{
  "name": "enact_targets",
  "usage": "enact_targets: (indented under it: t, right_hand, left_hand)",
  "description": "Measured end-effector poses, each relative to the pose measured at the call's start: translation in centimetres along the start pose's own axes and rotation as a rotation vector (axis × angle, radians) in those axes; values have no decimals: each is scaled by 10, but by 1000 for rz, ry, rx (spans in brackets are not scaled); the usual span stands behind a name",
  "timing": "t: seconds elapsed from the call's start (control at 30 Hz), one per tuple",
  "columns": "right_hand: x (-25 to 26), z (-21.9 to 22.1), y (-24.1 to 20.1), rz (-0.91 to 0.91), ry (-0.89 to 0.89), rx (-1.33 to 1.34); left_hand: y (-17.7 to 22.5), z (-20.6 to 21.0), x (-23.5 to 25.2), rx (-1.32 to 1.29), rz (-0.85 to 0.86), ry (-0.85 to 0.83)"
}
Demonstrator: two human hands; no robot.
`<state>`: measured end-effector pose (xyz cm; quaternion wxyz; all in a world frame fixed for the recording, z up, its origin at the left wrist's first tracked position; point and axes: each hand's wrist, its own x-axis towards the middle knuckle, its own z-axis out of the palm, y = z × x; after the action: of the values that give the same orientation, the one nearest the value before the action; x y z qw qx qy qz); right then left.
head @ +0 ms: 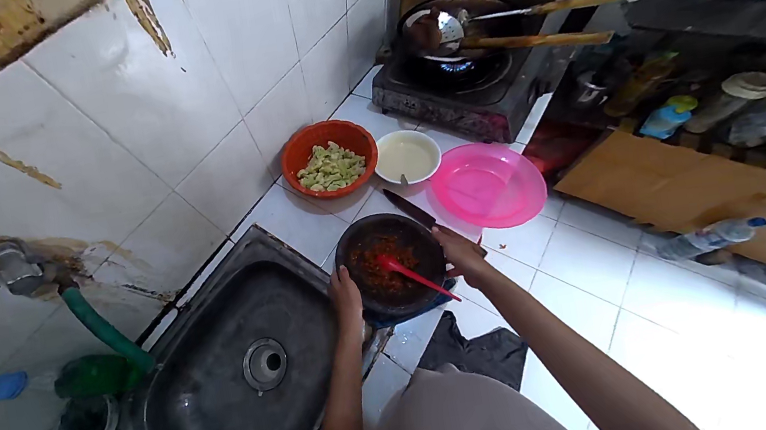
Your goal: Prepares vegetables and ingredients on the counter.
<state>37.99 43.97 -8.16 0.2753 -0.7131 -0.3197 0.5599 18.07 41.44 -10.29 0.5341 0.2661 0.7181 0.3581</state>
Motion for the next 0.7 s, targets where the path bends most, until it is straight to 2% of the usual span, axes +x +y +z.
enact_targets:
  t: [0.1,0.3,0.47,0.7]
  right_hand:
    - [-9,7,-10,-24,54,-44]
    - [-17,26,-49,-132,-36,-242]
    - [17,68,-68,-142,-168,-319]
    - [67,139,-79,-65,-276,-198]
  left_hand:
    - [0,-2,3,5,8,14]
    - [10,-29,-5,-101,-92,58]
    - [18,-58,8,-182,-65,164]
    - [17,-93,56,-159,-44,289]
